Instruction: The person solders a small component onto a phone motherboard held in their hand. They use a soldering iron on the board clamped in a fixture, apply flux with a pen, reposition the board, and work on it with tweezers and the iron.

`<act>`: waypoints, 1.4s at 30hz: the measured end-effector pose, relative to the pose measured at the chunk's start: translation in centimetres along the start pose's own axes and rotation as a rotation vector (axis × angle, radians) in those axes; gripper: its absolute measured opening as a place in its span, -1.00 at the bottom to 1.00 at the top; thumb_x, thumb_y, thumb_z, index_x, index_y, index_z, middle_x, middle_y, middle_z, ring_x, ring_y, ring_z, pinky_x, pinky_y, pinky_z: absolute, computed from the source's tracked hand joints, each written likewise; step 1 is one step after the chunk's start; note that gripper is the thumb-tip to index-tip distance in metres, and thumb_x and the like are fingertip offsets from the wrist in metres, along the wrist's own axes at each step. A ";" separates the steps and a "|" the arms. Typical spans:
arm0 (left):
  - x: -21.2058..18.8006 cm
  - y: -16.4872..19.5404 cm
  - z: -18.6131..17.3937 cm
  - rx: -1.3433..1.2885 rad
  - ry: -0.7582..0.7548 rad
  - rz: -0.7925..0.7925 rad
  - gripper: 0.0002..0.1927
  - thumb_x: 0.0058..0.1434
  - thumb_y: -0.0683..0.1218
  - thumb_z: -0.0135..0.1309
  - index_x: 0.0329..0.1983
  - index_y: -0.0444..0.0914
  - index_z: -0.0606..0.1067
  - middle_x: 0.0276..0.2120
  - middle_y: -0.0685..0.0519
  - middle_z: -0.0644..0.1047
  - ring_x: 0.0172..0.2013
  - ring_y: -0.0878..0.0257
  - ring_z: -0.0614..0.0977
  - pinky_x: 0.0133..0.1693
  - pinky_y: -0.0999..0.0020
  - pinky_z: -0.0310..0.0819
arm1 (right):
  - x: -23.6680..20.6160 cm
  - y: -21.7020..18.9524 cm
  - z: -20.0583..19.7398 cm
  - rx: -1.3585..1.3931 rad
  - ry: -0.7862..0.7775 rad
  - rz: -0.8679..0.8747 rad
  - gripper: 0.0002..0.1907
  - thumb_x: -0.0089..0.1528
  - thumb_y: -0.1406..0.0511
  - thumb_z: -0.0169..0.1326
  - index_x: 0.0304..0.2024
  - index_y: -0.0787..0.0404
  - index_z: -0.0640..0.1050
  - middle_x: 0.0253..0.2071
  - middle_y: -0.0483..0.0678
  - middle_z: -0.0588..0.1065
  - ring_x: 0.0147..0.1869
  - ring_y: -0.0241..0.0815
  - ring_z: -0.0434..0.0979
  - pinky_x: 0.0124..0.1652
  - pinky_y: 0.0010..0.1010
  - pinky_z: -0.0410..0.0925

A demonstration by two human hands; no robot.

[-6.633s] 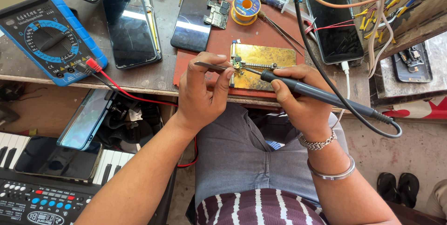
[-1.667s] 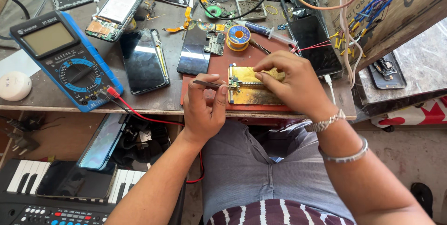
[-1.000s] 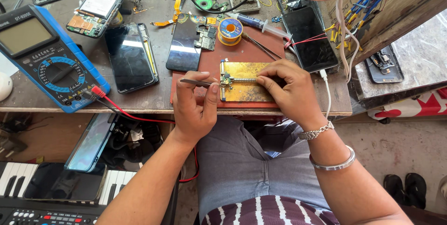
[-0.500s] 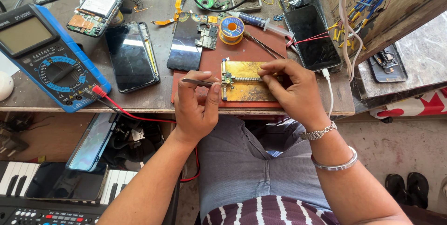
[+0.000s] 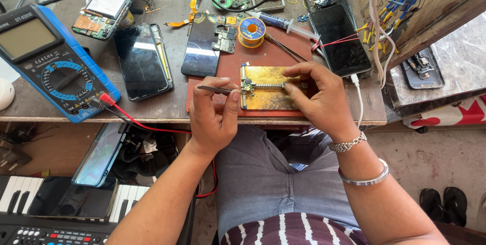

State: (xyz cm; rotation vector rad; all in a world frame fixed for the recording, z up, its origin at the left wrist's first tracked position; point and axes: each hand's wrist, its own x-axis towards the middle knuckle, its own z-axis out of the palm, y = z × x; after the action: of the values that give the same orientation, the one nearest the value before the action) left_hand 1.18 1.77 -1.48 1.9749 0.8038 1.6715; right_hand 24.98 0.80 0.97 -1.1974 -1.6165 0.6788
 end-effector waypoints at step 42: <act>-0.1 -0.1 0.1 -0.004 -0.003 -0.007 -0.72 0.48 -0.25 0.03 0.17 -0.28 0.25 -0.14 -0.04 0.56 -0.15 0.26 0.66 -0.30 0.45 0.60 | 0.3 -1.7 -0.2 -0.255 0.005 -0.205 -0.74 0.17 0.45 0.18 -0.06 0.26 0.56 -0.09 0.02 0.54 0.00 -0.05 0.56 -0.02 -0.33 0.41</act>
State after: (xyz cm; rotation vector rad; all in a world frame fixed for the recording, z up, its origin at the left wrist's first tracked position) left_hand 1.29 1.79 -1.60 1.9689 0.8047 1.6651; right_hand 24.49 0.41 2.63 -1.1895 -1.8315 0.3463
